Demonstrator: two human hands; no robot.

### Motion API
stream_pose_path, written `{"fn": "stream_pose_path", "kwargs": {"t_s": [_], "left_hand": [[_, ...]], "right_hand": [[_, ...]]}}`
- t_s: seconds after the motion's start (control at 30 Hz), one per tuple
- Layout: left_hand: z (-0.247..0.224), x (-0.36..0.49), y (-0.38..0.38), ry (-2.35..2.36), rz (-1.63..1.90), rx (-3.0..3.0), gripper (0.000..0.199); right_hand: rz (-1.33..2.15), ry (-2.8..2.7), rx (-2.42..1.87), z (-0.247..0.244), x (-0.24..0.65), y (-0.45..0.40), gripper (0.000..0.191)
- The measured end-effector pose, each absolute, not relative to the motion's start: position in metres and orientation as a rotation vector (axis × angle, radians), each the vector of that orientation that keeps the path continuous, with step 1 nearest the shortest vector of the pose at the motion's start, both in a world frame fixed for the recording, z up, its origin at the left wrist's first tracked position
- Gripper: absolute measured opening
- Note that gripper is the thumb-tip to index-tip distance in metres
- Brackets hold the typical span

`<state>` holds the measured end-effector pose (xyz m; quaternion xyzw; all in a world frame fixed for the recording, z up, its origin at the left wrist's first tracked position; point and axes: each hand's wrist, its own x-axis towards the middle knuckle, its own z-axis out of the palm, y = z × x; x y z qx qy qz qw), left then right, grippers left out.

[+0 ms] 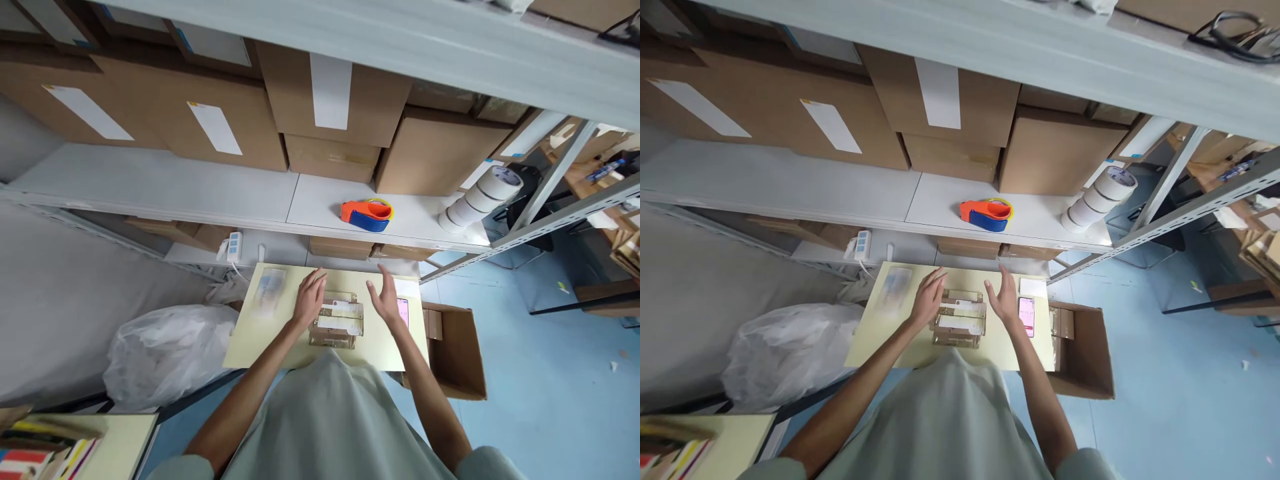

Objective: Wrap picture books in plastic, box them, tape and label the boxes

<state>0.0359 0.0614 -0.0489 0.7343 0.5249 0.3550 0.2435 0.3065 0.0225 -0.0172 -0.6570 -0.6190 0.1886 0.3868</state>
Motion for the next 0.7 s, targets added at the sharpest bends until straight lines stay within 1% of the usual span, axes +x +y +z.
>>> {"fn": "stream_pose_path", "kwargs": {"t_s": [0.1, 0.17, 0.23, 0.3, 0.4, 0.5, 0.6, 0.7], "left_hand": [[0.016, 0.058, 0.101, 1.303, 1.144, 2.097, 0.049], [0.055, 0.07, 0.121, 1.216, 1.243, 2.136, 0.048], [0.084, 0.079, 0.134, 1.166, 1.313, 2.153, 0.049], [0.103, 0.083, 0.14, 1.145, 1.359, 2.153, 0.051], [0.112, 0.082, 0.137, 1.127, 1.391, 2.131, 0.051], [0.105, 0.076, 0.126, 1.116, 1.4, 2.097, 0.05], [0.092, 0.066, 0.111, 1.173, 1.401, 2.024, 0.047], [0.079, 0.052, 0.094, 1.279, 1.424, 1.913, 0.045]], "right_hand": [[0.092, -1.816, -1.543, 0.054, 0.311, 0.087, 0.065], [-0.071, -1.936, -1.539, 0.087, 0.31, 0.126, 0.064], [-0.142, -2.032, -1.611, 0.104, 0.305, 0.16, 0.064], [-0.146, -2.107, -1.71, 0.109, 0.3, 0.185, 0.064], [-0.114, -2.134, -1.842, 0.105, 0.294, 0.208, 0.061], [-0.132, -2.125, -1.866, 0.1, 0.295, 0.215, 0.057], [-0.165, -2.169, -1.79, 0.095, 0.297, 0.203, 0.057], [-0.172, -2.233, -1.751, 0.09, 0.296, 0.172, 0.059]]}}
